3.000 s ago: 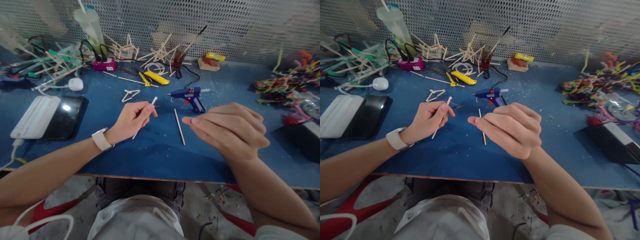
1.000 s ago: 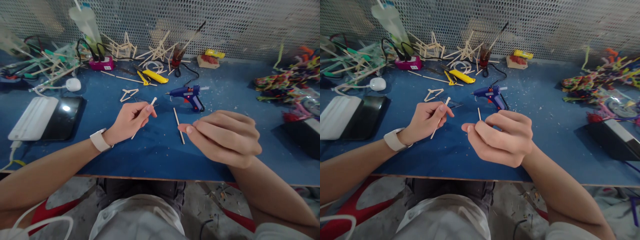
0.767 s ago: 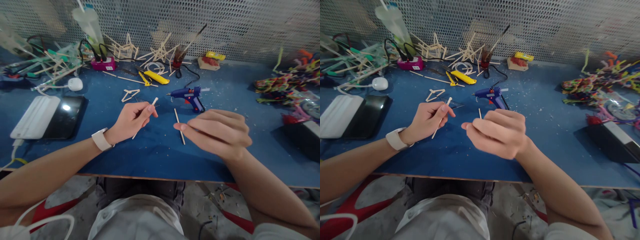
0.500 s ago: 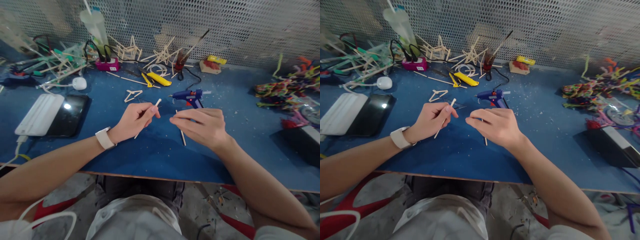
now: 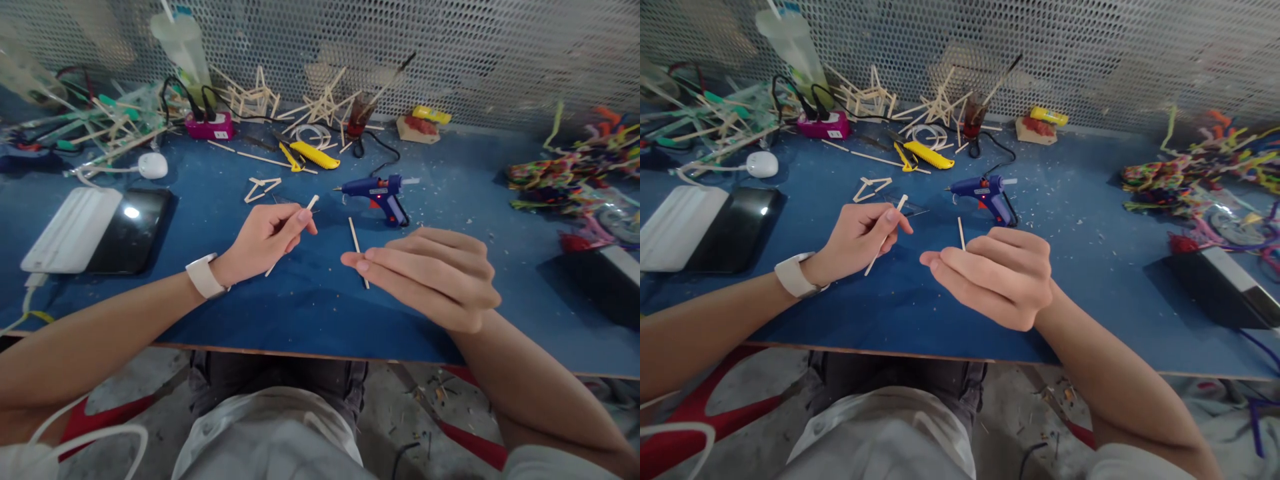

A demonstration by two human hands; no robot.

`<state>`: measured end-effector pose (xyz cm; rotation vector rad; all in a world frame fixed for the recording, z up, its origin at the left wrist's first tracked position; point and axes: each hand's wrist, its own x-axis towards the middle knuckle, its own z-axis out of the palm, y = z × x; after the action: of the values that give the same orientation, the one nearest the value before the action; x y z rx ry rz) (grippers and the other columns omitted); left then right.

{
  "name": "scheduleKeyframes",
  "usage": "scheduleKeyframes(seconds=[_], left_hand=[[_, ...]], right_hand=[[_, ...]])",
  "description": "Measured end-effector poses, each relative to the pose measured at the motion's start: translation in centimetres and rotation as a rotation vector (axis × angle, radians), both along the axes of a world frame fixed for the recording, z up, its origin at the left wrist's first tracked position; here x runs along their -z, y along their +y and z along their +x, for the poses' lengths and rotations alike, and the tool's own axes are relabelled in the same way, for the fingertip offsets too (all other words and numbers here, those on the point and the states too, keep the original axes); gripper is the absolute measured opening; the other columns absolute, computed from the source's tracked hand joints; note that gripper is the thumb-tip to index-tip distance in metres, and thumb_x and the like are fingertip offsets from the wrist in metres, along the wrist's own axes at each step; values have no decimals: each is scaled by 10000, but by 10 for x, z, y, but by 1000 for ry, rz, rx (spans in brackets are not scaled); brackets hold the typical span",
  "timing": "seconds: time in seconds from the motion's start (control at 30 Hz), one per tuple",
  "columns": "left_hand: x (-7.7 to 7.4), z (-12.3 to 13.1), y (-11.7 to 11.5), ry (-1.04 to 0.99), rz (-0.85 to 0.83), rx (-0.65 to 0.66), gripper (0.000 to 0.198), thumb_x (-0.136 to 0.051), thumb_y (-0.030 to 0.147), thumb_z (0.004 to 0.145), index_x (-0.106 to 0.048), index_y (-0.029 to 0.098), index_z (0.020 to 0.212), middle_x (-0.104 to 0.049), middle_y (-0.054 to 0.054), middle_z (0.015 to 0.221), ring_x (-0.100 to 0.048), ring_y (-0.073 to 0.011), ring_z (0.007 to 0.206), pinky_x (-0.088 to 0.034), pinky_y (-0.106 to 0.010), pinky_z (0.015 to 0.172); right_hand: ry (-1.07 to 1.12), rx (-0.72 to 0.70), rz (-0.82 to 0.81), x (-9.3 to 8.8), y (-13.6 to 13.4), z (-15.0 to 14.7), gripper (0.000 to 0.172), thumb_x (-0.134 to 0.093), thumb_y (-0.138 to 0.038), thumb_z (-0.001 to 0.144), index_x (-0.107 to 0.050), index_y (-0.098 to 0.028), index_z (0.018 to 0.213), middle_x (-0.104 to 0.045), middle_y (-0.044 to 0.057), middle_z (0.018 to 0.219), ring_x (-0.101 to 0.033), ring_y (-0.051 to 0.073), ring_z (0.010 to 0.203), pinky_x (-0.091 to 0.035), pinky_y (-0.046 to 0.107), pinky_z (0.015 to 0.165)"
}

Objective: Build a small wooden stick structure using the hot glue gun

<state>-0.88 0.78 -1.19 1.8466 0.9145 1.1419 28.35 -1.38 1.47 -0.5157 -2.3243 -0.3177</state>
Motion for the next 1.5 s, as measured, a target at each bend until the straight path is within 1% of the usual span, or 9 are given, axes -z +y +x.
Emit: scheduleKeyframes(seconds=[0.27,0.33,0.47,0.63,0.83,0.93,1.2,1.43,1.5], left_hand=[[3,-2,0,-10,-13,11,553,-594,583,1184,-805,166,888,-592,12,560,-512,-62,473,-406,-169,468],[3,-2,1,-10,-18,10,553,-591,584,1184,-810,166,896,-590,15,556,-502,-64,463,-400,-173,459],[2,-1,1,11,8,-18,557,-582,575,1189,-807,168,882,-582,18,537,-503,-69,455,-401,-184,466],[0,-1,0,4,28,-13,542,-584,557,1191,-797,175,871,-589,17,546,-512,-72,467,-412,-194,480],[-1,-1,-2,1,38,6,521,-577,517,1204,-787,174,872,-576,24,559,-508,-64,479,-409,-198,490],[-1,-1,-1,6,41,6,522,-581,524,1200,-786,173,873,-577,23,562,-515,-67,483,-407,-204,488],[1,0,1,-3,72,-34,470,-575,481,1211,-781,180,916,-564,39,562,-510,-65,485,-410,-214,508],[5,-1,5,-46,142,-69,457,-524,487,1229,-742,188,960,-537,59,585,-489,-68,496,-406,-233,538],[7,-1,6,-39,172,-90,445,-507,477,1236,-730,192,978,-544,58,599,-506,-75,520,-419,-243,570]], right_hand=[[72,-141,207,-11,7,-16,163,-917,-149,947,-826,-284,955,-880,-47,919,-722,114,624,-531,297,539],[12,-27,112,-8,10,-21,118,-862,-224,1014,-825,-294,925,-863,-45,873,-682,109,589,-508,306,541],[-137,325,-110,0,18,-30,250,-653,-260,1138,-869,-286,1016,-883,5,964,-718,142,689,-489,332,614],[-317,612,-417,0,27,-36,209,-671,-283,1093,-863,-223,1037,-881,65,988,-709,198,736,-327,358,606],[-384,780,-606,-1,28,-38,241,-767,-423,1049,-832,-194,1015,-888,114,1017,-737,262,787,-300,372,630],[-342,712,-639,2,29,-38,147,-751,-297,1044,-850,-208,1107,-904,106,1096,-791,282,866,-390,383,656],[-254,509,-718,11,31,-40,316,-603,-142,1105,-827,-136,1328,-867,164,1223,-817,323,1122,-604,439,912],[117,239,-739,34,37,-46,251,-597,-201,1112,-825,-229,1214,-744,118,1165,-755,244,999,-625,420,880],[308,187,-832,35,38,-55,173,-617,-258,1114,-779,-236,1171,-731,77,1094,-732,186,836,-602,370,752]])
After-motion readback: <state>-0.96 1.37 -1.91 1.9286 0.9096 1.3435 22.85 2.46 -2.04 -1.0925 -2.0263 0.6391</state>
